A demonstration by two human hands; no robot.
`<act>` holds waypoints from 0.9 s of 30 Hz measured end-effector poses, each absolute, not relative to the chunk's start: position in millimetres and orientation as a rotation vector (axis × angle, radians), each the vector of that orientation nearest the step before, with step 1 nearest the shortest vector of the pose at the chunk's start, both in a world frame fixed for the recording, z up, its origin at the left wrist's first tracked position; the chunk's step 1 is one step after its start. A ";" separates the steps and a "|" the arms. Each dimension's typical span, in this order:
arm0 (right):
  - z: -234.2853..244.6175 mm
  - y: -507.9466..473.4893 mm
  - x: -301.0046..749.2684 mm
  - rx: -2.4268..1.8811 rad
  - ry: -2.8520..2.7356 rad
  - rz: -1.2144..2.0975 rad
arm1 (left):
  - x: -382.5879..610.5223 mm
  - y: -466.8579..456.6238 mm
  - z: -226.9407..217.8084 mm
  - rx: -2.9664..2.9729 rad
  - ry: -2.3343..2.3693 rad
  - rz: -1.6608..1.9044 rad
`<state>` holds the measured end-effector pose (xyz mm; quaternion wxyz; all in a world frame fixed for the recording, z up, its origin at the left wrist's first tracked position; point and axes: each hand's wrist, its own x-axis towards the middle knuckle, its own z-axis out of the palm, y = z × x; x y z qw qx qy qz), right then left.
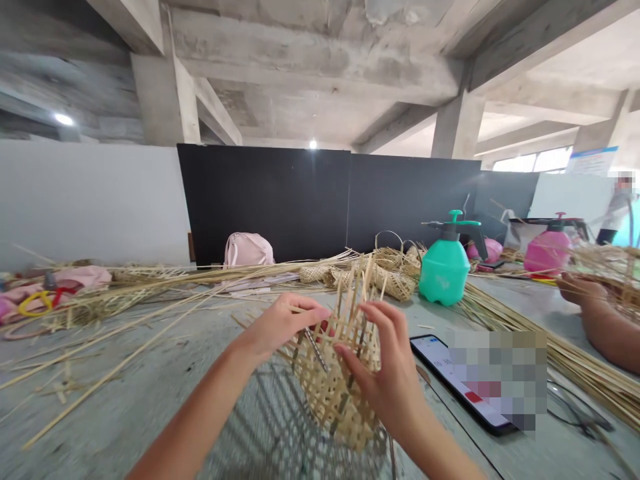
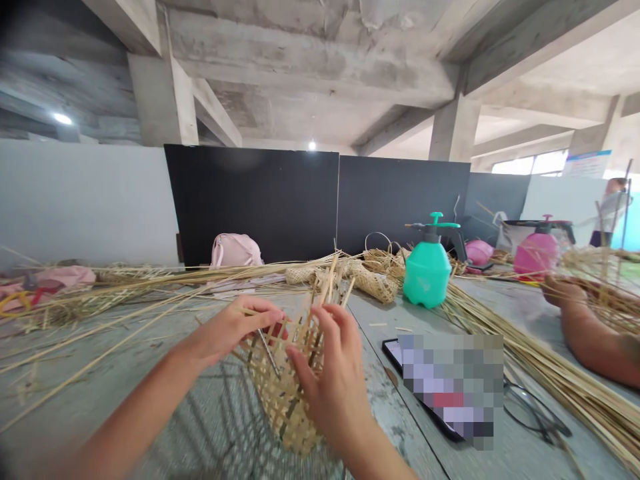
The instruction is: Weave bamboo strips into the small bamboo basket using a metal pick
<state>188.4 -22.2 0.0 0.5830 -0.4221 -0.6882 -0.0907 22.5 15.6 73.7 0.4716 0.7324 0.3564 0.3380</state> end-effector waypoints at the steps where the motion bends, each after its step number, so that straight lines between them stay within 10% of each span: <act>1: -3.0 -20.9 187.8 -1.007 -1.650 -0.228 | 21.3 17.4 72.5 1.787 0.874 0.835; 27: -21.6 -5.4 185.6 -1.021 -1.575 -0.178 | 11.7 34.9 58.0 1.424 0.918 0.925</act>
